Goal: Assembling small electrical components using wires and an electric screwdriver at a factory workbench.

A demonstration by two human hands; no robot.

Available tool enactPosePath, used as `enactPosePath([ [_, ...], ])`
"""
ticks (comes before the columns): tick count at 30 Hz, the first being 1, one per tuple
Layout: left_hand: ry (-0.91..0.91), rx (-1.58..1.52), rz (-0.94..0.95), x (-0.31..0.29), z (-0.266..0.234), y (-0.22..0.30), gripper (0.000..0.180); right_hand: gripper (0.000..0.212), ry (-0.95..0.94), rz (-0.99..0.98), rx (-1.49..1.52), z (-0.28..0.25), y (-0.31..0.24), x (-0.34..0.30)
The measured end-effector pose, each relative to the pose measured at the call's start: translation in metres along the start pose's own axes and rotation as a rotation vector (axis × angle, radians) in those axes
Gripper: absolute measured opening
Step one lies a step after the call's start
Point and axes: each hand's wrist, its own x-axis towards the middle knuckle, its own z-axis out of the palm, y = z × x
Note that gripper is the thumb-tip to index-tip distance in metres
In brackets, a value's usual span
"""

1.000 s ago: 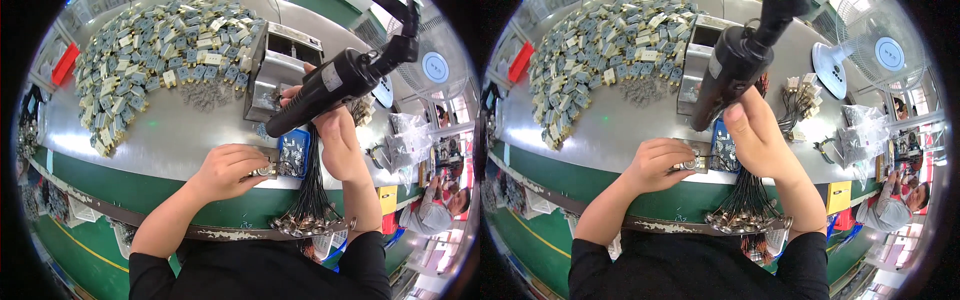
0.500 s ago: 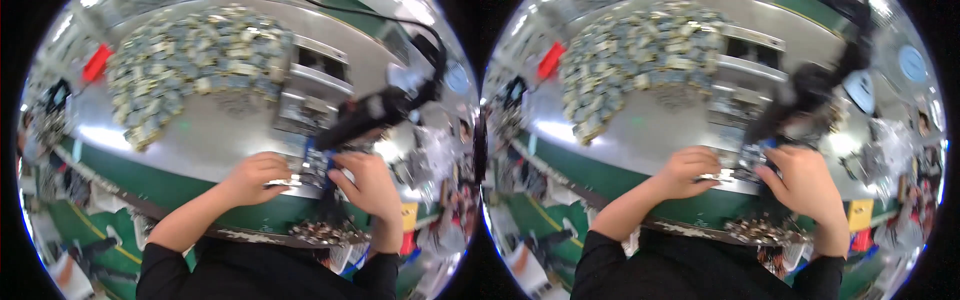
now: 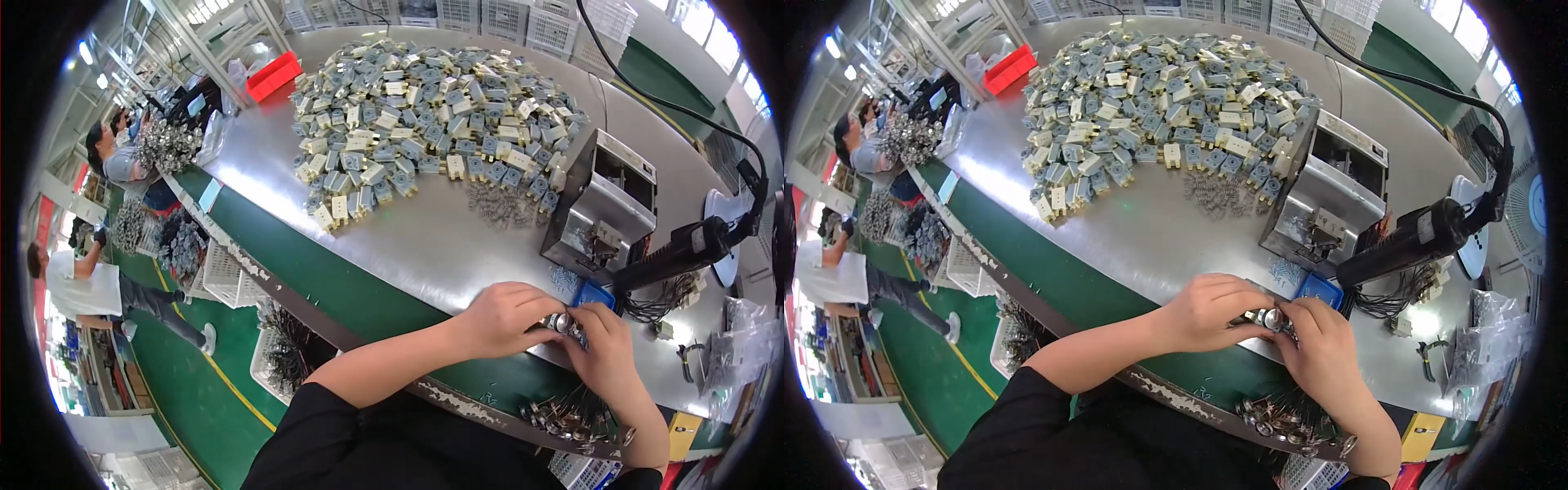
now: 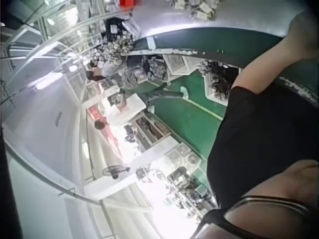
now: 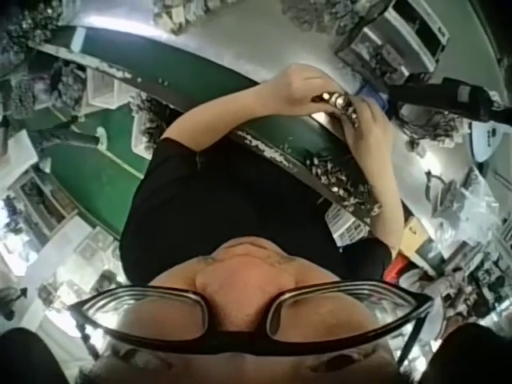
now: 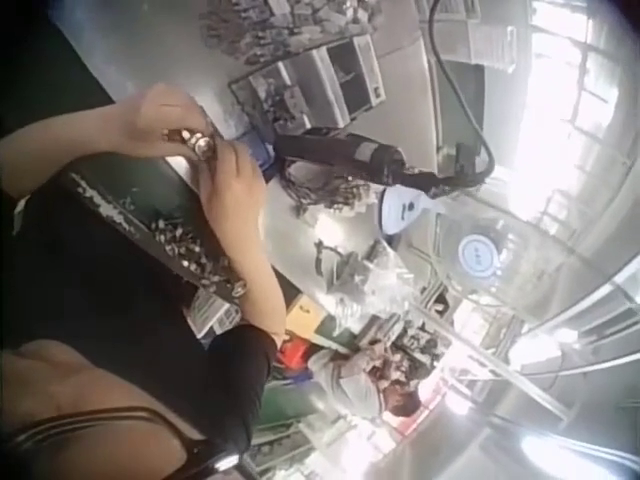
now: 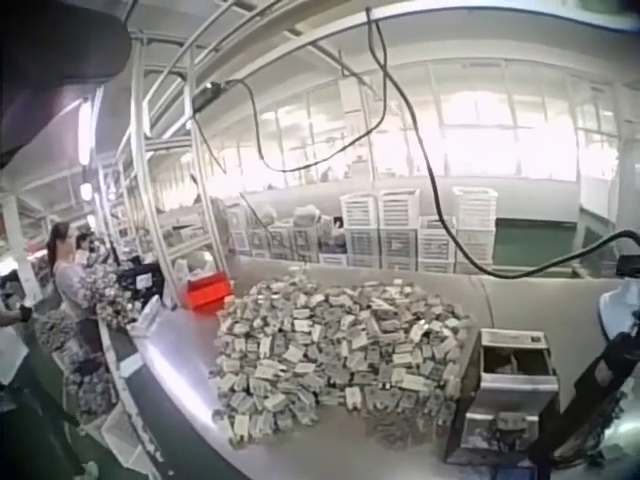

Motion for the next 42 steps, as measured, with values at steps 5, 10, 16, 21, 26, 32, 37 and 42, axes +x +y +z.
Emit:
enactPosePath([
  [5,-0.107,0.050,-0.021,0.016,-0.005,0.016,0.042,0.046,0.031,-0.043,-0.077,-0.004,0.009,-0.009],
  [10,-0.114,0.103,-0.056,0.027,0.000,0.033,0.050,0.051,0.119,-0.202,-0.016,-0.010,0.027,-0.007],
  [16,-0.318,-0.265,-0.135,0.041,0.010,0.053,0.071,0.024,0.460,-0.285,-0.162,-0.054,0.076,-0.034],
  [21,-0.677,-0.379,-0.012,0.027,0.032,0.056,0.048,0.030,1.058,0.365,0.146,-0.081,0.173,-0.026],
  [26,-0.746,-0.396,-0.053,0.013,0.039,0.055,0.040,0.049,0.818,0.624,-0.823,-0.075,0.217,-0.044],
  [32,-0.795,-0.522,-0.064,0.013,0.045,0.062,0.040,0.059,0.884,0.534,-0.718,-0.074,0.215,-0.051],
  [37,-0.680,-0.404,-0.010,-0.004,0.049,0.071,0.042,0.036,0.468,0.241,-0.334,-0.079,0.144,-0.040],
  [42,-0.619,-0.325,-0.022,-0.001,0.052,0.096,0.048,0.012,-0.275,0.138,0.160,-0.058,0.094,-0.033],
])
